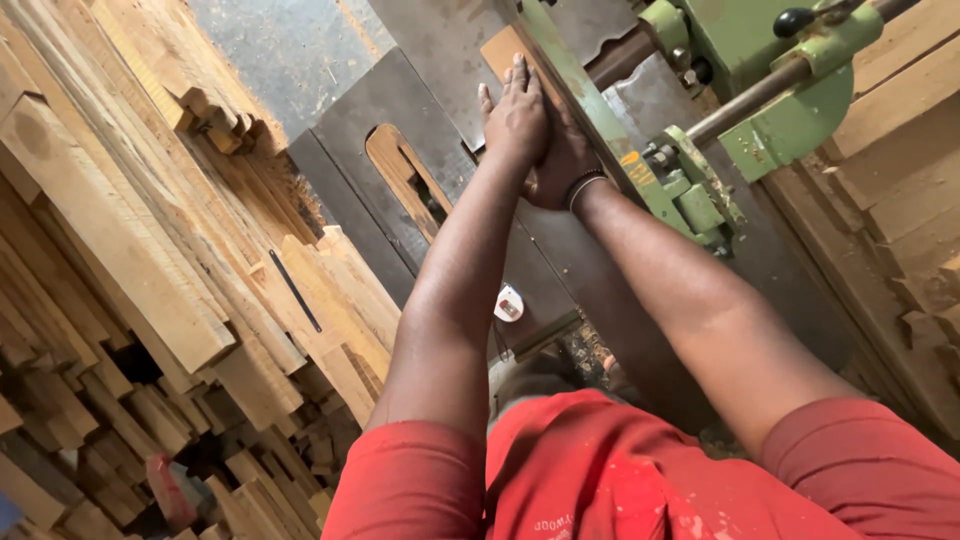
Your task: Measure and process a wooden plank through a woodworking machine.
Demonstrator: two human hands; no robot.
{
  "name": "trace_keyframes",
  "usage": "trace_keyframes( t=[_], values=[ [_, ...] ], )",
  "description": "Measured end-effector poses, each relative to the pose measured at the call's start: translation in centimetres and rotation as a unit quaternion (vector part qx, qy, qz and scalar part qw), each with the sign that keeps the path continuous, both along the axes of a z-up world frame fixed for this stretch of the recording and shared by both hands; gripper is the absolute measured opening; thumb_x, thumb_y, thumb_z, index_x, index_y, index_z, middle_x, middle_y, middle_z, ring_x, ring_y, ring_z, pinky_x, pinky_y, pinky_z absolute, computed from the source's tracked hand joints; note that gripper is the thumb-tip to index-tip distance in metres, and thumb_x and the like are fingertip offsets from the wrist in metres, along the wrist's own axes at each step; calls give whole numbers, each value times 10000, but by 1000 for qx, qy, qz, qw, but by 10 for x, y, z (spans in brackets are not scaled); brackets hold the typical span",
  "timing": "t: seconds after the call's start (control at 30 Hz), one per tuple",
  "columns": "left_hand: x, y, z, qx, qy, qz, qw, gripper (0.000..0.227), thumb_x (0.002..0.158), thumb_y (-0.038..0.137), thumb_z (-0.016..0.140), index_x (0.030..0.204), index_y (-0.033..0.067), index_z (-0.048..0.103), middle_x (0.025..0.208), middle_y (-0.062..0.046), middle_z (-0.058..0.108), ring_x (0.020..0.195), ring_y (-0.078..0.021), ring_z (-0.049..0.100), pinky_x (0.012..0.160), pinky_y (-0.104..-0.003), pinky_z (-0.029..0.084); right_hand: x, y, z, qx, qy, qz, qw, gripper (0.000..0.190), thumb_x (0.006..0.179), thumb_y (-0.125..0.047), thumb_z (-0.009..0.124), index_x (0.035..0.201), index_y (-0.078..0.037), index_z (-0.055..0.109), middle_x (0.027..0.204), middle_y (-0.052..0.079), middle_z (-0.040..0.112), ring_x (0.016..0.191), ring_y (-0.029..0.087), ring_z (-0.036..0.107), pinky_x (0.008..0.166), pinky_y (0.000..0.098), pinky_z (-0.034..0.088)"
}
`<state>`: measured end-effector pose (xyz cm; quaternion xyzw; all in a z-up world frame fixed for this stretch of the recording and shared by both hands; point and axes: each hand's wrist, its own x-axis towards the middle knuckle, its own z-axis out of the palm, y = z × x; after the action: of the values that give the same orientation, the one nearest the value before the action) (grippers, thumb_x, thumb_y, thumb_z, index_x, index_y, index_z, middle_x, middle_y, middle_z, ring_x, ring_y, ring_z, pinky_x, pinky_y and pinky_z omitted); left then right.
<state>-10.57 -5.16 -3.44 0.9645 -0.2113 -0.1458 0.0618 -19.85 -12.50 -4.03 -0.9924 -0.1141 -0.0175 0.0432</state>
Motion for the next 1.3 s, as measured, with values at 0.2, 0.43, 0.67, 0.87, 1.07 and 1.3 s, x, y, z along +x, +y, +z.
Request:
trace_keyframes(
  t=[0.2,0.43,0.67,0.87,1.07,1.3],
  values=[
    [8,3,2,-11,-5,-2,1000,588,1006,216,399,1582,113,341,1706,-85,168,1563,-224,229,1254,-574,81,7,1,20,91,38,3,995,899,945,-558,373,1654,-34,197,1722,219,171,1586,420,36,1275,540,-25],
    [23,6,-2,-30,-16,6,999,577,1003,192,388,1575,129,358,1707,-74,187,1566,-216,235,1249,-598,72,22,5,29,147,14,9,989,905,940,-525,400,1625,39,226,1696,261,187,1559,469,54,1269,524,9],
    [51,8,11,-39,-12,21,999,590,995,202,388,1580,136,344,1705,-63,178,1563,-210,221,1240,-606,62,53,6,14,109,23,-12,994,949,888,-575,467,1598,14,241,1669,275,180,1526,491,70,1253,528,9],
    [80,11,10,-33,-12,28,999,583,1005,195,375,1585,155,340,1711,-51,179,1565,-200,222,1250,-595,60,87,6,21,98,4,-8,995,938,883,-564,467,1596,5,248,1668,272,190,1530,481,75,1257,520,10],
    [92,13,9,-34,-3,33,999,597,997,203,362,1591,160,326,1708,-38,181,1559,-189,223,1250,-582,50,97,12,23,87,3,-9,996,925,876,-550,468,1593,-5,257,1666,268,202,1534,470,80,1262,511,11],
    [111,18,5,-28,-3,36,999,585,1013,202,350,1595,161,312,1717,-16,160,1562,-170,211,1255,-588,43,117,25,25,80,5,10,997,909,868,-533,469,1590,-19,269,1664,263,216,1540,455,87,1268,499,13]
  ],
)
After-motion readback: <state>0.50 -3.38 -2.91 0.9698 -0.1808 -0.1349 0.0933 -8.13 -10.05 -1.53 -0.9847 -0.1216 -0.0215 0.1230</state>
